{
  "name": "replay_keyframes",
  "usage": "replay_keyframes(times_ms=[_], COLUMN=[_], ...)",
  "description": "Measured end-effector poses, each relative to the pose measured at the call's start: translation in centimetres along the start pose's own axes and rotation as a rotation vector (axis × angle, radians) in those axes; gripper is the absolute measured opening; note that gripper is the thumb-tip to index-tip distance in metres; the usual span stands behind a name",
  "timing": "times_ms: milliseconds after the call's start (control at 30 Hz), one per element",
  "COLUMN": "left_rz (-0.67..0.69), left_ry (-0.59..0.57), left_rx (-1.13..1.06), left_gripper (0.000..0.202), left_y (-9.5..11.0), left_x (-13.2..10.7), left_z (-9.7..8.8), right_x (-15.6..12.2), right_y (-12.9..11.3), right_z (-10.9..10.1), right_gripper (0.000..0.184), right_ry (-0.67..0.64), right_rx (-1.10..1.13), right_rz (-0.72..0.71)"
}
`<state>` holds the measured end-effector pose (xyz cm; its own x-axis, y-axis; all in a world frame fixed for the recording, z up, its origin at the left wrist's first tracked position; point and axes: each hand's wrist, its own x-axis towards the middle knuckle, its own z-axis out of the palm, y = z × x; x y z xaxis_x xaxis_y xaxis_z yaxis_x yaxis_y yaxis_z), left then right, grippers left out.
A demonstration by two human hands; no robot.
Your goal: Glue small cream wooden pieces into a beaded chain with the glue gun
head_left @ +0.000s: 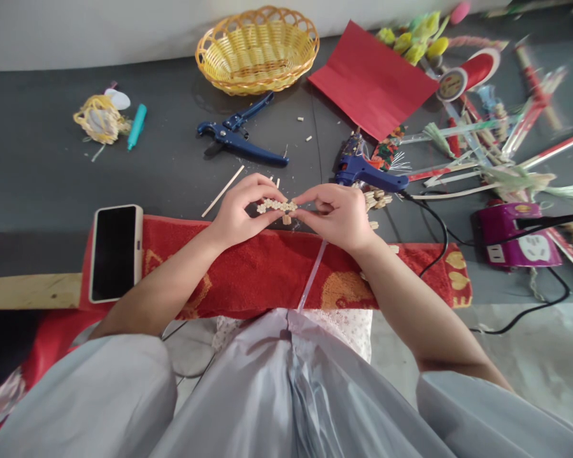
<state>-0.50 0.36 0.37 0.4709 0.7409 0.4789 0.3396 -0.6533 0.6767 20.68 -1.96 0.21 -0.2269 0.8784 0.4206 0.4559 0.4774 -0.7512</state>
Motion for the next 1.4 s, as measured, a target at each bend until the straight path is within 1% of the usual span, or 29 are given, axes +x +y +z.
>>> replay_keyframes(times_ms=[200,400,700,800,933,1033,1133,1233,1400], left_rz=[-0.019,-0.045,-0.021,-0.03,-0.004,0.031,0.043,0.027,0.015], left_ry=[-0.008,-0.02,-0.008,-0.036,-0.082,-0.08,-0.086,-0.13,-0.233], left_rx=[0.012,0.023,0.015,0.053,0.139,0.216,0.27,0.31,0.337], left_gripper=[0.021,0.025,0.019,0.02,0.018,0.016,0.015,0.015,0.017], left_y=[0.0,-0.1,-0.1,-0.1,-0.2,-0.7,-1.3,-1.8,-1.6], left_x=[0.0,-0.1,0.0,0.0,0.1,0.1,0.1,0.1,0.1], left_z=[0.0,0.0,0.0,-0.2,-0.5,-0.6,-0.7,-0.8,-0.8], right_x=[0.0,0.0,0.0,0.2,0.3,0.4,0.4,0.4,0.5], right_y=[0.0,0.0,0.0,0.0,0.1,0.3,0.5,0.6,0.6], right_z=[0.0,-0.1,-0.1,-0.1,0.0,0.1,0.4,0.6,0.7], right_gripper=[0.017,0.019,0.015,0.015,0.013,0.013,0.01,0.009,0.008], right_ry=[0.01,-0.011,-0.019,-0.045,-0.081,-0.094,-0.101,-0.107,-0.132], right_rx=[0.009,-0.005,0.002,-0.021,-0.053,-0.105,-0.202,-0.284,-0.366], right_rz=[-0.016,0.012,0.02,0.026,0.003,-0.007,0.027,0.06,0.064])
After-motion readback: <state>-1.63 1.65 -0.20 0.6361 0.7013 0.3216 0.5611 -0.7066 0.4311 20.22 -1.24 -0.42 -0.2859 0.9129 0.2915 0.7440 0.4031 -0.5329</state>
